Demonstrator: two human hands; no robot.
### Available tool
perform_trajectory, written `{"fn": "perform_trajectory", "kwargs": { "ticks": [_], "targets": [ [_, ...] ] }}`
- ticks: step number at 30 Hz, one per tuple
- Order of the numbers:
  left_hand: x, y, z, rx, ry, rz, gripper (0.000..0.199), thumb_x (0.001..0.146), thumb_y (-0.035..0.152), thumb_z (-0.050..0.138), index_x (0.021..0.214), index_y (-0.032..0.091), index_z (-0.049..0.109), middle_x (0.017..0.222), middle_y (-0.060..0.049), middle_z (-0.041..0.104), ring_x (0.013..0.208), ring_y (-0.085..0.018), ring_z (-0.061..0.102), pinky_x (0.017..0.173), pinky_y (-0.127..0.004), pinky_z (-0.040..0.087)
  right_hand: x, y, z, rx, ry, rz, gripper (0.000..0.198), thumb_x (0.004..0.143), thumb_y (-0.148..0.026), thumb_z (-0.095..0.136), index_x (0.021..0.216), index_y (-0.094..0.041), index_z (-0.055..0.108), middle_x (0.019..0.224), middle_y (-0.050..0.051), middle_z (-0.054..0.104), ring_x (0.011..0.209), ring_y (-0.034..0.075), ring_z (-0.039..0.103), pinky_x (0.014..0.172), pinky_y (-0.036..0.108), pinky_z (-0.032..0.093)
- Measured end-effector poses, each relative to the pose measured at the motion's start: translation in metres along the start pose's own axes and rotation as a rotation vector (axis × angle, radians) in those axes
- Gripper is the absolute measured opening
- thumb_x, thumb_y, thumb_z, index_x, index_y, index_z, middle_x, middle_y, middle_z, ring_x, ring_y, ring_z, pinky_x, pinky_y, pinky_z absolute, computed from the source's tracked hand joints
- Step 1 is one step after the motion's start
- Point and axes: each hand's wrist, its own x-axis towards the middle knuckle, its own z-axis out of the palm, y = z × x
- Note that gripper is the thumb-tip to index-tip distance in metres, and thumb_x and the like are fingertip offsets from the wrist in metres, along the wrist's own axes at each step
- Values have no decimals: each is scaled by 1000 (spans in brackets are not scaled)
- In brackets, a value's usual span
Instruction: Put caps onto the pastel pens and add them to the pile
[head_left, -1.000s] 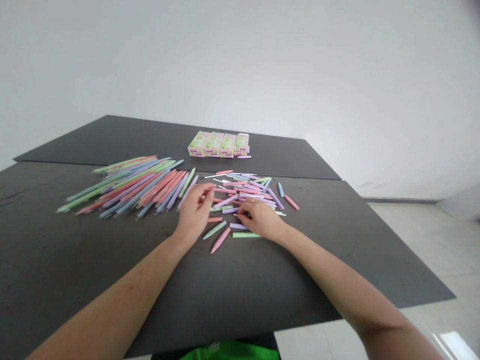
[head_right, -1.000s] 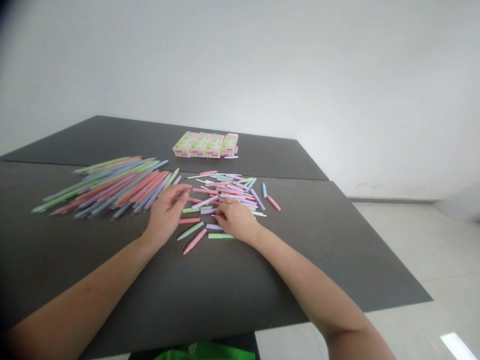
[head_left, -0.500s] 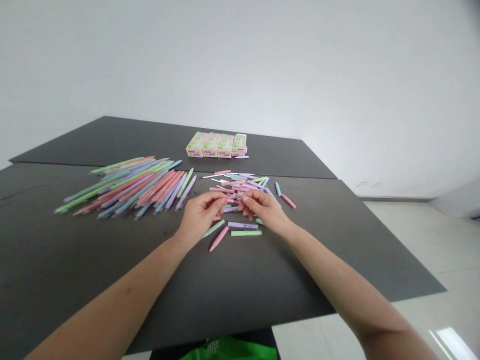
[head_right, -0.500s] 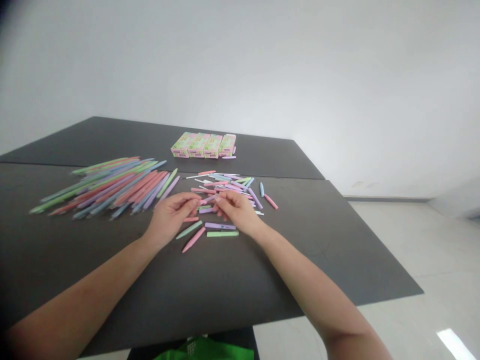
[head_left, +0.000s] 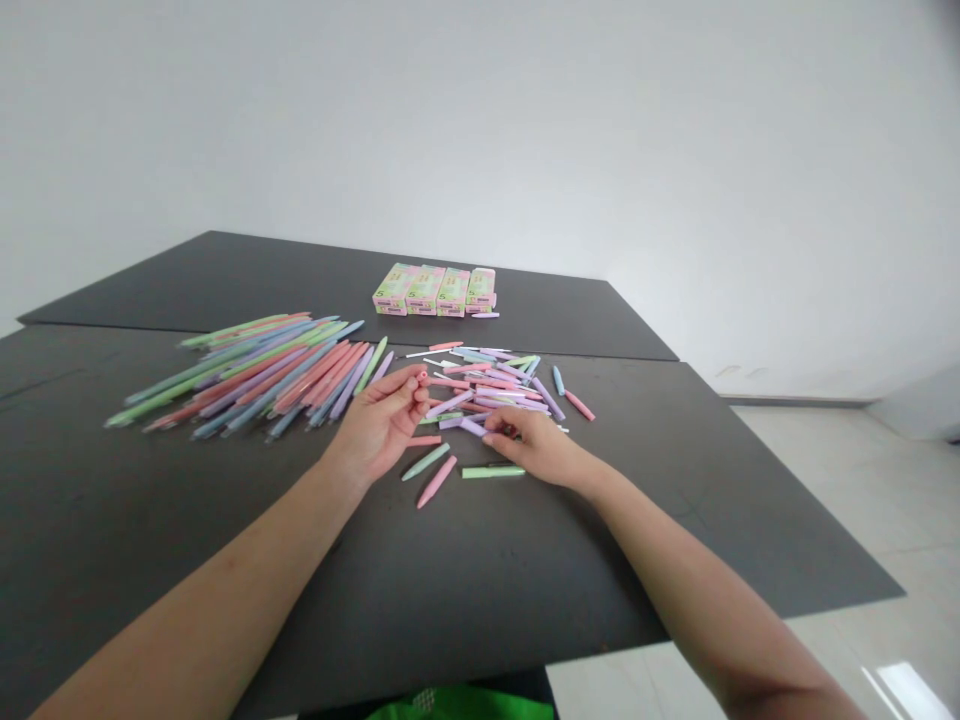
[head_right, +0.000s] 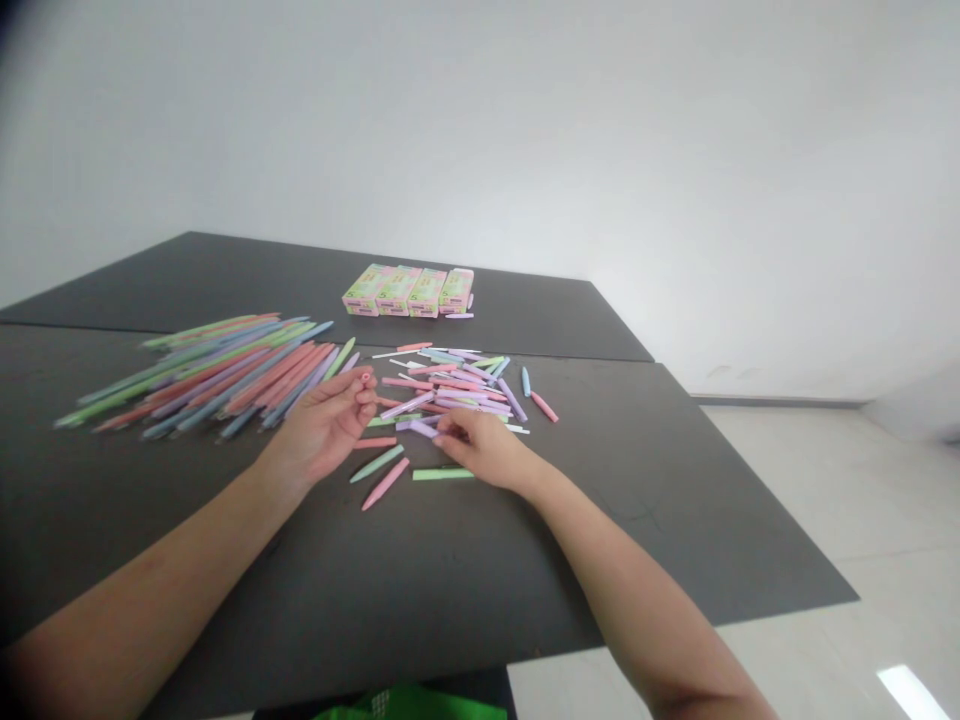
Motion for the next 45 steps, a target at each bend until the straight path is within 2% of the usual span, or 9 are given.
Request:
{"fn": "perform_trajectory", "kwargs": {
  "ticks": [4, 8, 13, 19, 26, 28, 32, 39, 45],
  "targets": [
    [0, 0, -2, -5, -16, -32, 22, 69, 1, 70, 88, 11, 74, 84, -3, 65, 67, -4, 58, 62, -13, 50, -1, -5, -4, 658, -79, 72, 26, 92, -45, 52, 101, -21, 52, 82, 1, 64, 59, 11, 57, 56, 25, 45],
    [-2, 0, 0, 16, -24, -42, 17, 70, 2, 70, 84, 11, 73, 82, -2, 63, 65, -3, 56, 63, -13, 50, -2, -15, -4, 921, -41, 117, 34, 83, -46, 65, 104, -20, 57, 75, -1, 60, 51, 8, 46, 48, 22, 38],
    [-5, 0, 4, 37, -57, -80, 8, 75, 8, 70, 82, 12, 71, 77, -1, 60, 61, -3, 52, 60, -14, 49, -2, -21, -3, 795, 187, 65, 23, 78, -37, 72, 92, -21, 61, 66, -3, 58, 46, 7, 41, 46, 22, 34],
    [-5, -1, 5, 32, -66, -95, 7, 75, 10, 71, 82, 11, 71, 77, -1, 59, 60, -3, 51, 58, -14, 47, -3, -27, -2, 517, 448, -57, 13, 76, -28, 75, 87, -23, 71, 85, 4, 68, 76, 17, 61, 72, 32, 49],
    [-5, -2, 5, 31, -76, -100, 7, 75, 11, 71, 82, 11, 71, 77, -1, 58, 60, -4, 50, 57, -15, 46, -6, -31, -2, 343, 403, -177, 12, 82, -27, 69, 93, -26, 73, 106, 8, 65, 98, 22, 59, 77, 35, 52],
    [-5, -2, 4, 34, -82, -103, 6, 76, 11, 71, 82, 10, 71, 77, 0, 58, 60, -4, 50, 57, -15, 46, -8, -31, -1, 424, 338, -170, 13, 86, -28, 63, 96, -25, 72, 113, 8, 64, 86, 18, 62, 67, 32, 53],
    [-5, -2, 4, 27, -88, -94, 7, 77, 12, 71, 83, 10, 71, 77, -1, 59, 60, -4, 50, 57, -15, 46, -11, -27, 2, 592, 209, -135, 17, 93, -29, 53, 100, -21, 66, 97, 6, 64, 59, 10, 56, 56, 28, 50],
    [-6, -1, 3, 18, -104, -92, 11, 75, 12, 74, 84, 9, 70, 77, -1, 59, 60, -4, 51, 57, -16, 47, -9, -15, 3, 741, 63, -147, 32, 95, -39, 45, 112, -16, 59, 87, 7, 60, 76, 17, 57, 69, 33, 50],
    [-6, -1, 3, 14, -100, -92, 10, 75, 12, 74, 83, 9, 70, 77, -1, 59, 59, -4, 50, 56, -16, 48, -3, -14, -13, 841, 177, -95, 37, 94, -44, 45, 105, -14, 64, 86, 8, 63, 71, 16, 56, 63, 31, 48]
  ]
}}
